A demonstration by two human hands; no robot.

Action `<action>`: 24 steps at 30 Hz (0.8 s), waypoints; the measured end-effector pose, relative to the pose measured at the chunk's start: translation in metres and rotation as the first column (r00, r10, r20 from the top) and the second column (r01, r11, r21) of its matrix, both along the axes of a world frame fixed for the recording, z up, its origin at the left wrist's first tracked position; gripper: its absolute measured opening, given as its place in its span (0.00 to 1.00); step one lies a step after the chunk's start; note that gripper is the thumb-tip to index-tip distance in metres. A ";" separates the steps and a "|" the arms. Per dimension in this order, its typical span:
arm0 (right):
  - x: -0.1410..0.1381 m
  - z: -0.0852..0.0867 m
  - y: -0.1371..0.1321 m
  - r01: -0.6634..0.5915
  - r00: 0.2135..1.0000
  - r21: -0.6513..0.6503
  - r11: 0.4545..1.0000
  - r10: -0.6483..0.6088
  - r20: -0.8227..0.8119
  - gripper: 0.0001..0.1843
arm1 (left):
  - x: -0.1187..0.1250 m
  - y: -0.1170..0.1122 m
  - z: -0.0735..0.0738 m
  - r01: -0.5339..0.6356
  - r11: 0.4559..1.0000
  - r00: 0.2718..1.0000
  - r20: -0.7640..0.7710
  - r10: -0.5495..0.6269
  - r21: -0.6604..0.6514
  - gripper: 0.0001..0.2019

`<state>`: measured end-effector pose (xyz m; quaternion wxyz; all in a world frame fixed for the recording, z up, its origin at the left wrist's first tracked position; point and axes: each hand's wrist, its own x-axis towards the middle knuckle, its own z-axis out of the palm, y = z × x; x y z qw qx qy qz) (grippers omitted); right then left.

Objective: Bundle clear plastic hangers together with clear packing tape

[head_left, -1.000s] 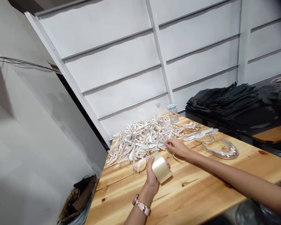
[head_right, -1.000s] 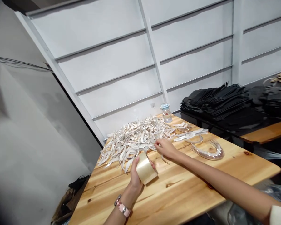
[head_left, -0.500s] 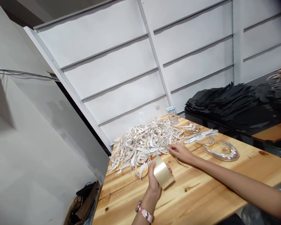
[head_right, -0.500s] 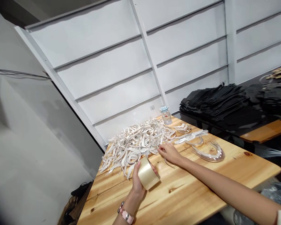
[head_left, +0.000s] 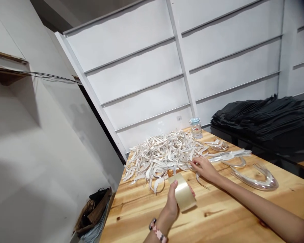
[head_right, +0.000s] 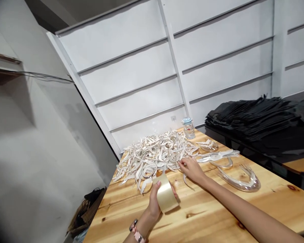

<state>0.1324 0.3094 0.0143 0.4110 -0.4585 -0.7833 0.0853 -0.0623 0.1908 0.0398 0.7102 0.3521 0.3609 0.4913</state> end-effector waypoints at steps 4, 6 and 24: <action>-0.001 -0.001 -0.001 -0.011 1.000 0.002 1.000 0.011 0.011 0.19 | 0.000 0.000 -0.005 0.021 0.999 0.999 -0.034 -0.020 0.037 0.31; 0.000 0.000 -0.001 -0.015 1.000 -0.002 1.000 0.015 0.008 0.18 | 0.000 0.001 -0.005 0.027 0.999 0.999 -0.031 -0.026 0.024 0.33; -0.032 0.024 0.040 -0.021 0.988 -0.159 0.987 -0.003 -0.153 0.17 | 0.000 -0.002 -0.011 0.000 0.999 1.000 0.029 -0.001 0.033 0.45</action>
